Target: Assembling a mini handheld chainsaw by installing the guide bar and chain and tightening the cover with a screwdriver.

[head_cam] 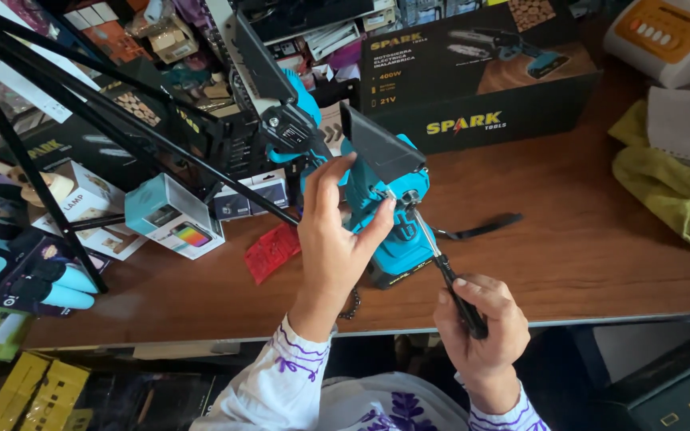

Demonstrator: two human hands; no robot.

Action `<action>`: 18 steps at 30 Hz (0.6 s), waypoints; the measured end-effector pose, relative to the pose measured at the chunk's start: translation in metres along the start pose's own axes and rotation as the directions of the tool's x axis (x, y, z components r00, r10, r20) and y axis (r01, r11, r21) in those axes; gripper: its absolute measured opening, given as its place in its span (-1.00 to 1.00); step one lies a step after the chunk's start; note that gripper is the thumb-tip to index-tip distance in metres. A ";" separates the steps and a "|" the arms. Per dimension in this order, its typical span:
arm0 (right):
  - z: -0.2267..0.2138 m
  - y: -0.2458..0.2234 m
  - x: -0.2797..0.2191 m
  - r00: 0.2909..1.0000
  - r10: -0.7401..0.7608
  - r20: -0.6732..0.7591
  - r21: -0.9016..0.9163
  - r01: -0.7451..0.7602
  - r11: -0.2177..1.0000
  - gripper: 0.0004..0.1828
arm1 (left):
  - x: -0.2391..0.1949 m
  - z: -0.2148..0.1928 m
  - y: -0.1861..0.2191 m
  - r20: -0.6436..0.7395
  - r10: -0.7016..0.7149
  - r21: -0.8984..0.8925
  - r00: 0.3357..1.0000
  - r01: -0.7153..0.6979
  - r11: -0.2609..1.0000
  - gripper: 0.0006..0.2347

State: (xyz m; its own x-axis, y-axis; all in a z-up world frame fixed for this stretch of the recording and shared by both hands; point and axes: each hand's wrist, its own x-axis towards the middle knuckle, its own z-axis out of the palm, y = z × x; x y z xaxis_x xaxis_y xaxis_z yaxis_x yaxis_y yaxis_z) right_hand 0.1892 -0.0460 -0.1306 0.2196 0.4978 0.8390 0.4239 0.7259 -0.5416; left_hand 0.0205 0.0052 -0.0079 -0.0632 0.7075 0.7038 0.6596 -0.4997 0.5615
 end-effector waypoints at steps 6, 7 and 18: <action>-0.006 -0.004 0.001 0.998 0.062 -0.007 0.000 -0.062 0.998 -0.75 | 0.000 -0.001 -0.003 0.003 -0.009 0.013 1.000 0.009 1.000 -0.53; -0.006 -0.001 -0.001 0.999 0.054 -0.003 0.004 -0.054 0.999 -0.75 | 0.000 0.001 -0.004 -0.007 -0.009 0.013 1.000 0.009 1.000 -0.53; -0.018 0.015 0.016 0.988 0.107 -0.111 0.031 -0.104 0.994 -0.70 | 0.002 0.011 0.002 0.031 -0.164 0.068 0.986 0.161 0.985 -0.47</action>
State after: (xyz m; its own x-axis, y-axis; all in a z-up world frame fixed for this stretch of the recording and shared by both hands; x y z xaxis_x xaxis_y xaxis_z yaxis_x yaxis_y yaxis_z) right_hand 0.2147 -0.0353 -0.1246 0.3598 0.5166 0.7770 0.3717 0.6845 -0.6272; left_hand 0.0298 0.0109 -0.0105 -0.1468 0.7950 0.5886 0.6904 -0.3438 0.6365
